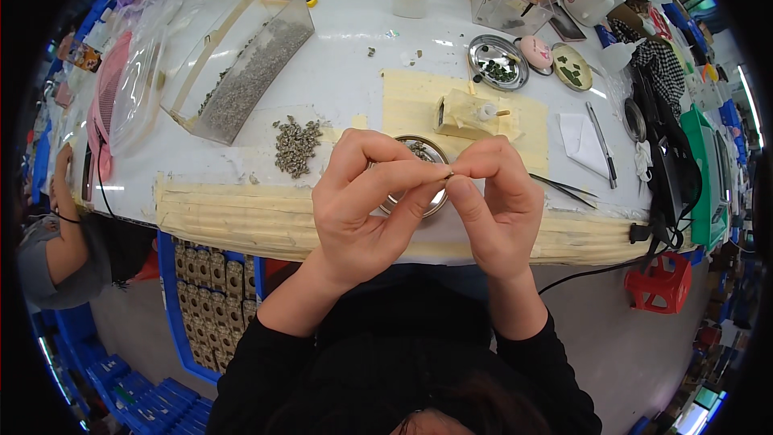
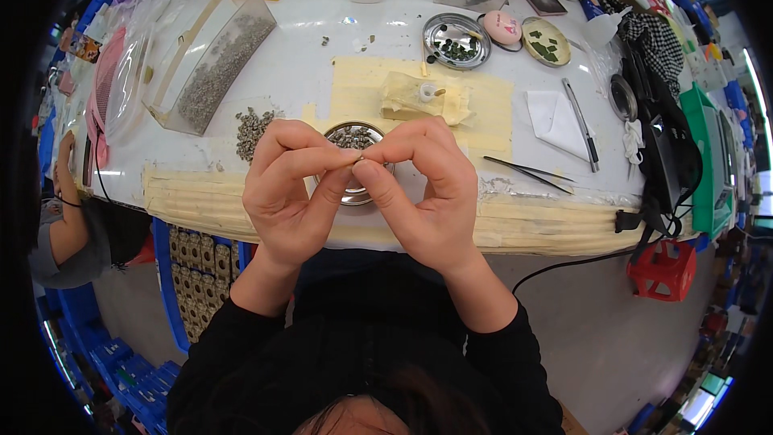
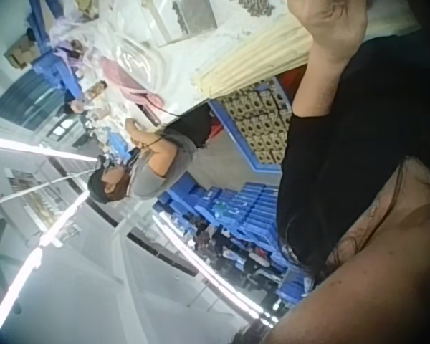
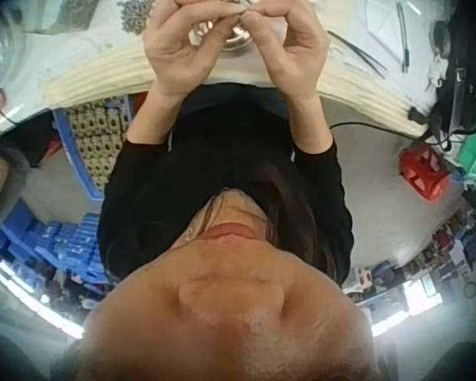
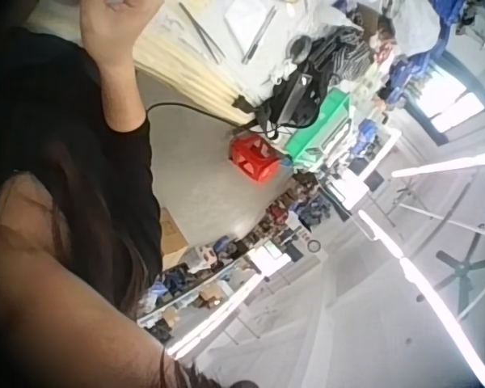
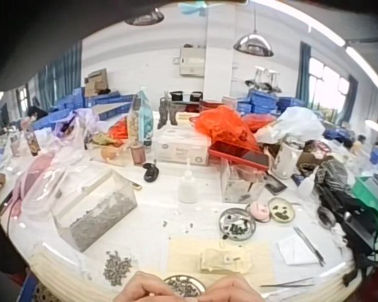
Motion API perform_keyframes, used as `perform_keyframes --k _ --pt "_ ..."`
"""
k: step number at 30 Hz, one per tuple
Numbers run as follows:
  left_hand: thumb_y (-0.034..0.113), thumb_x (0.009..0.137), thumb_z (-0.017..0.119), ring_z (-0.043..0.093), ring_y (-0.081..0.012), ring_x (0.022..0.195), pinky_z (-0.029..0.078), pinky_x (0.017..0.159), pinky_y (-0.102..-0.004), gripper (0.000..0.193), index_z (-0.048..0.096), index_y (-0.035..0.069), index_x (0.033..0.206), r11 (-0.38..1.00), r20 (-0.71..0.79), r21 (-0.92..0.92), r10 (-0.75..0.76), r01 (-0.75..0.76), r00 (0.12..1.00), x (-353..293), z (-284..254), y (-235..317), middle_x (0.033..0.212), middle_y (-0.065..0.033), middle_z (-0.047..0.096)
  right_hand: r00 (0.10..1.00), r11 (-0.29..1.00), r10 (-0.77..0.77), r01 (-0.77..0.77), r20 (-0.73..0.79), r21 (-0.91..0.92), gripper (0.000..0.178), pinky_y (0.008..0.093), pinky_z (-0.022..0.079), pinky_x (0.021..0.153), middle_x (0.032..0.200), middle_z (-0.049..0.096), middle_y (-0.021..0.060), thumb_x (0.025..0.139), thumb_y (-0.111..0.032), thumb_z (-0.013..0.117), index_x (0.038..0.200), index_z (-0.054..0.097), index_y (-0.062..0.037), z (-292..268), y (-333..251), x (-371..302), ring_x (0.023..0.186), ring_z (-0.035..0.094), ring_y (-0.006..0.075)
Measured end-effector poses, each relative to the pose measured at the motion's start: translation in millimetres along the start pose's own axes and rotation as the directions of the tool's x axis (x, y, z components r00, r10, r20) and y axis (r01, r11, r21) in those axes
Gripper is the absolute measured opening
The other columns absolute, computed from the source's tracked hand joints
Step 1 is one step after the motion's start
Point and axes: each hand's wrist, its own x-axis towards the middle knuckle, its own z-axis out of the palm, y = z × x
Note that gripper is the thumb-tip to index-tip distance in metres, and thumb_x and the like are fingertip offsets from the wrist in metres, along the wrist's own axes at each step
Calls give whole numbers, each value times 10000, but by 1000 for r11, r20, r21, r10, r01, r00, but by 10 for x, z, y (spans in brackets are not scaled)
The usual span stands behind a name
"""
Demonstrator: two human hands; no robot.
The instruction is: Assembling small metal components by hand at a factory workbench.
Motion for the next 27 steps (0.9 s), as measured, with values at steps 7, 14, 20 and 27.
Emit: perform_keyframes --k 7,14,20,27 --pt "-52 776 774 572 -148 757 469 623 -251 190 741 34 942 997 12 71 -34 33 999 19 -6 37 884 -50 604 981 977 -185 178 -55 -120 141 288 433 747 866 642 48 780 -4 779 892 709 -53 29 -26 26 831 559 183" --pt "-43 784 774 583 -156 769 473 639 -253 183 744 29 948 999 -12 38 -29 30 999 2 -4 1 885 -53 606 981 975 -175 162 -78 -153 147 293 432 742 863 652 47 772 -2 784 888 712 -57 40 4 15 823 562 190" --pt "-40 785 775 588 -158 774 477 643 -255 193 749 30 963 999 -8 40 -11 12 1000 9 -21 7 889 -55 605 992 986 -109 100 -59 -136 105 303 433 743 859 665 52 798 -22 769 877 705 -47 34 -18 14 819 562 196" --pt "-45 785 773 584 -153 771 477 641 -255 206 753 39 971 1000 -4 19 -4 5 1000 8 -18 9 890 -53 602 996 992 -80 84 44 -99 56 310 441 765 875 671 68 846 -37 732 884 695 -18 8 27 7 834 566 203"
